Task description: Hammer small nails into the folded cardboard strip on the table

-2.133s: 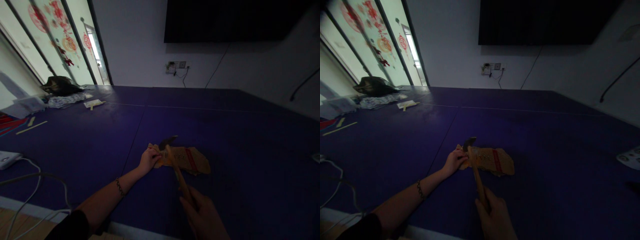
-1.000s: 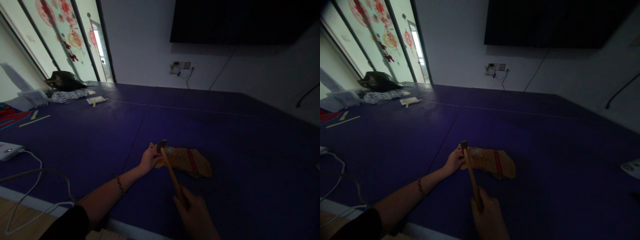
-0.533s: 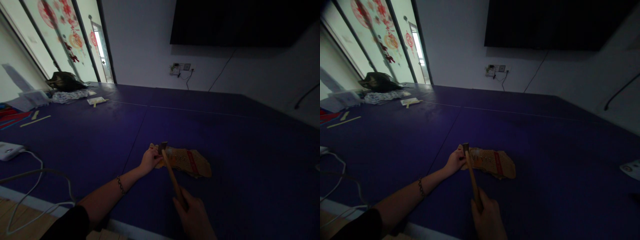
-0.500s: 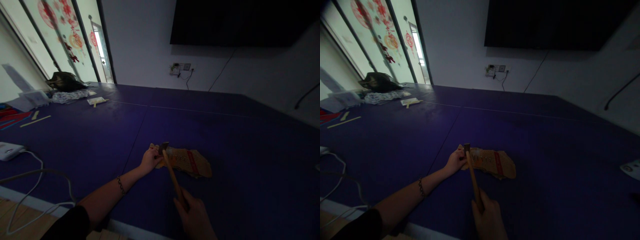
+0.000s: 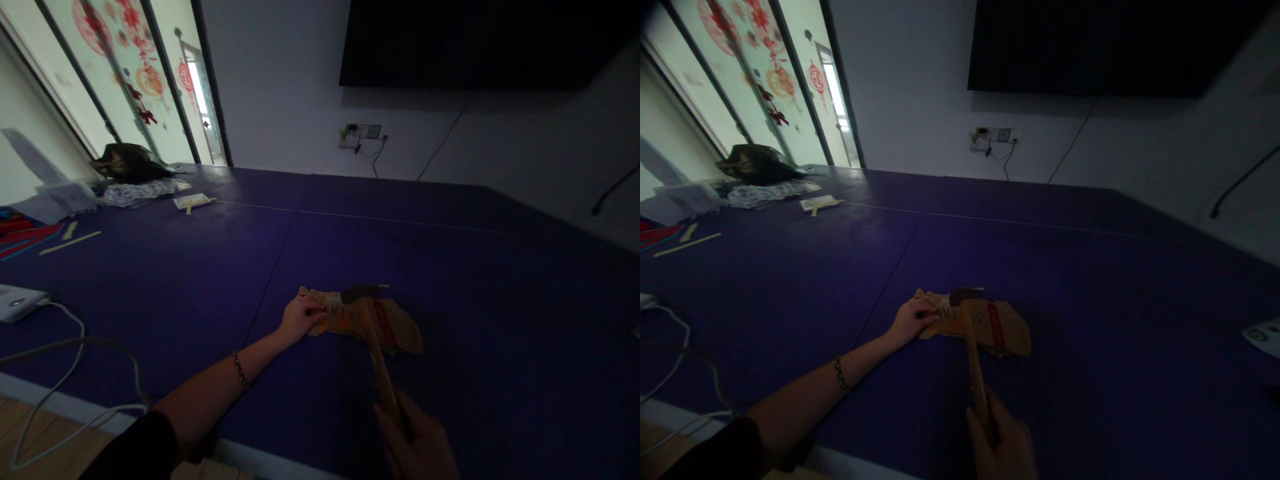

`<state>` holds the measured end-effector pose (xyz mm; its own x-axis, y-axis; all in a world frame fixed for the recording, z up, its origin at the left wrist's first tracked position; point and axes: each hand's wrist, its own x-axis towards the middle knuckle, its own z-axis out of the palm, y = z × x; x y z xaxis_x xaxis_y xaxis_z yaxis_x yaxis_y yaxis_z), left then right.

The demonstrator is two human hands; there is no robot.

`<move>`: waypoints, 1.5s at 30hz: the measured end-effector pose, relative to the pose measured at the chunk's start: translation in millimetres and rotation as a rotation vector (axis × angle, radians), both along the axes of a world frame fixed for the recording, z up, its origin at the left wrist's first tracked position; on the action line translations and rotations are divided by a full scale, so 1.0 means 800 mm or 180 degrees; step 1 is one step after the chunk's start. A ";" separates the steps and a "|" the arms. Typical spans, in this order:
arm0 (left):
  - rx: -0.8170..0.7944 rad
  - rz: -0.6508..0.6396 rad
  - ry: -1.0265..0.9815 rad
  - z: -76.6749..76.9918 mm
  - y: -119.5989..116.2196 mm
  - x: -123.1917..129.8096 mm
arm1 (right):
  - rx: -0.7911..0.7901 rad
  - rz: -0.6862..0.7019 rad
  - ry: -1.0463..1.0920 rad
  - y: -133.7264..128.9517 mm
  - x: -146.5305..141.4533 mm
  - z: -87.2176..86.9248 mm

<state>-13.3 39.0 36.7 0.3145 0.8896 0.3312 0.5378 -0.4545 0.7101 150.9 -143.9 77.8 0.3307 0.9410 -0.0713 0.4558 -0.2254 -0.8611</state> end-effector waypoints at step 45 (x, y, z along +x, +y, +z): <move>-0.0130 -0.0318 0.0080 -0.005 0.012 -0.001 | 0.0343 0.0172 -0.0312 -0.008 -0.003 -0.008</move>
<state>-14.0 48.5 32.6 0.4101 0.8659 0.2863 0.5091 -0.4778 0.7159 148.3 -150.0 71.4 0.2797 0.9581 0.0612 0.5478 -0.1069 -0.8298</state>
